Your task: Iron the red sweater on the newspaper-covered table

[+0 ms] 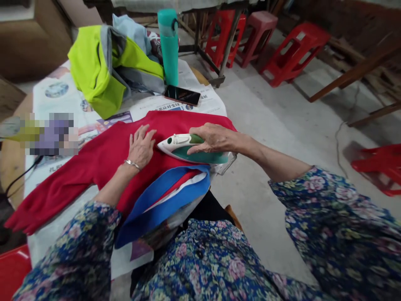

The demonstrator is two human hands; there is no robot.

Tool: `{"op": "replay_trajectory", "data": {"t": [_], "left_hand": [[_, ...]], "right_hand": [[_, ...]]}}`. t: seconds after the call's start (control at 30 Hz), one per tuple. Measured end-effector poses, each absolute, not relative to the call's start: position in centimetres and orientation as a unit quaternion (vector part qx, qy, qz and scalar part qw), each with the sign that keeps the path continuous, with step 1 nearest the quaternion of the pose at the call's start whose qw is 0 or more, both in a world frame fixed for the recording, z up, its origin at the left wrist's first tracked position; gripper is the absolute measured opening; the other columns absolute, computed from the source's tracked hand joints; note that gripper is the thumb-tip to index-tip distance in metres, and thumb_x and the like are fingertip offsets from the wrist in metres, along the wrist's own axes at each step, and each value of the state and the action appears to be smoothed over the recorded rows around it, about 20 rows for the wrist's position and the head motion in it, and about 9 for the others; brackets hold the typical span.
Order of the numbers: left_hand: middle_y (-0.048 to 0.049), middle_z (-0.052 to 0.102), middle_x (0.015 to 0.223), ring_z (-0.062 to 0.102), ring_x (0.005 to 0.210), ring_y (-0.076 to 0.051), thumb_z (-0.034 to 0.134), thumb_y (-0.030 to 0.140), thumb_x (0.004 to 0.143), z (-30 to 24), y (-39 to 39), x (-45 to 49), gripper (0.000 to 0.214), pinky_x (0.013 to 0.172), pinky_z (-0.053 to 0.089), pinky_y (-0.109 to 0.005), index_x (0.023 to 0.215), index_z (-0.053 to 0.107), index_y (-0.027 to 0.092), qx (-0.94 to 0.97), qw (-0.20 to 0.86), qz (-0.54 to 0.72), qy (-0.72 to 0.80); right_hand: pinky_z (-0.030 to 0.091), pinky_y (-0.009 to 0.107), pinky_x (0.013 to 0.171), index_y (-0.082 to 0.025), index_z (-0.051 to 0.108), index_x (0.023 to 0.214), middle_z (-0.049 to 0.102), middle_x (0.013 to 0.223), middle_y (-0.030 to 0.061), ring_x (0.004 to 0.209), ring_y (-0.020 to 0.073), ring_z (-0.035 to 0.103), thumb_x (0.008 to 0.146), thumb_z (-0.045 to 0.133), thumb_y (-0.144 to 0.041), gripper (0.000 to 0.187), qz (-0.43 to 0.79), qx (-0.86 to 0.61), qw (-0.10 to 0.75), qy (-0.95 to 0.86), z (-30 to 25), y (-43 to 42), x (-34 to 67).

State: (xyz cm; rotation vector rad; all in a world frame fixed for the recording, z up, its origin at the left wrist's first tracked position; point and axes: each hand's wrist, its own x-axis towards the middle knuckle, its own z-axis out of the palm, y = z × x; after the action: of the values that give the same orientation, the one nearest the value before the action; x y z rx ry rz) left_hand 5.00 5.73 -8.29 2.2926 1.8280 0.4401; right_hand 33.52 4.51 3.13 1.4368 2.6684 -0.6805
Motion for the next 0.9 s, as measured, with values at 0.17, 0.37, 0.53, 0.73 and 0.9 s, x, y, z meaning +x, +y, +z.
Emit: {"op": "replay_trajectory", "data": {"t": [0.17,0.37,0.53,0.73,0.9], "left_hand": [[-0.0187,0.046,0.178,0.037,0.169,-0.041,0.051,0.05,0.109,-11.0,-3.1,3.7,0.063,0.134,0.03,-0.075,0.166,0.054,0.022,0.797,0.073,0.086,0.594],[-0.0135,0.047,0.178,0.041,0.167,-0.039,0.063,0.057,0.106,-12.5,-10.2,6.9,0.063,0.135,0.024,-0.075,0.166,0.055,0.039,0.885,0.067,0.089,0.452],[-0.0145,0.054,0.174,0.048,0.162,-0.037,0.065,0.057,0.106,-13.0,-12.9,9.0,0.064,0.133,0.034,-0.071,0.166,0.056,0.038,0.889,0.032,0.105,0.444],[-0.0187,0.064,0.162,0.056,0.155,-0.035,0.073,0.051,0.101,-15.5,-16.1,10.2,0.064,0.131,0.045,-0.059,0.16,0.062,0.027,0.837,-0.035,0.194,0.511],[-0.0131,0.08,0.127,0.074,0.123,-0.029,0.072,0.044,0.103,-17.3,-18.0,10.8,0.038,0.122,0.055,-0.055,0.137,0.077,0.03,0.795,-0.073,0.268,0.539]], "right_hand": [[0.039,0.03,0.07,-0.025,0.066,0.096,0.073,0.09,0.0019,0.085,0.0211,0.064,0.093,0.083,-0.03,0.018,-0.24,0.459,0.011,0.855,3.1,5.1,33.7],[0.04,0.03,0.067,-0.026,0.071,0.096,0.076,0.091,0.0041,0.085,0.0228,0.068,0.088,0.077,-0.028,0.01,-0.189,0.492,-0.001,0.85,2.9,4.2,33.5],[0.038,0.03,0.065,-0.026,0.069,0.089,0.077,0.088,0.0045,0.083,0.0234,0.07,0.089,0.076,-0.029,0.008,-0.148,0.522,0.005,0.84,2.7,3.0,33.0],[0.039,0.031,0.067,-0.028,0.072,0.096,0.08,0.09,0.0045,0.086,0.0267,0.074,0.09,0.079,-0.034,0.011,-0.129,0.451,0.028,0.883,2.1,0.1,33.3],[0.036,0.03,0.063,-0.028,0.064,0.09,0.072,0.076,0.0019,0.074,0.0245,0.07,0.092,0.078,-0.043,0.02,-0.158,0.391,0.066,0.904,1.5,-2.0,32.5]]}}
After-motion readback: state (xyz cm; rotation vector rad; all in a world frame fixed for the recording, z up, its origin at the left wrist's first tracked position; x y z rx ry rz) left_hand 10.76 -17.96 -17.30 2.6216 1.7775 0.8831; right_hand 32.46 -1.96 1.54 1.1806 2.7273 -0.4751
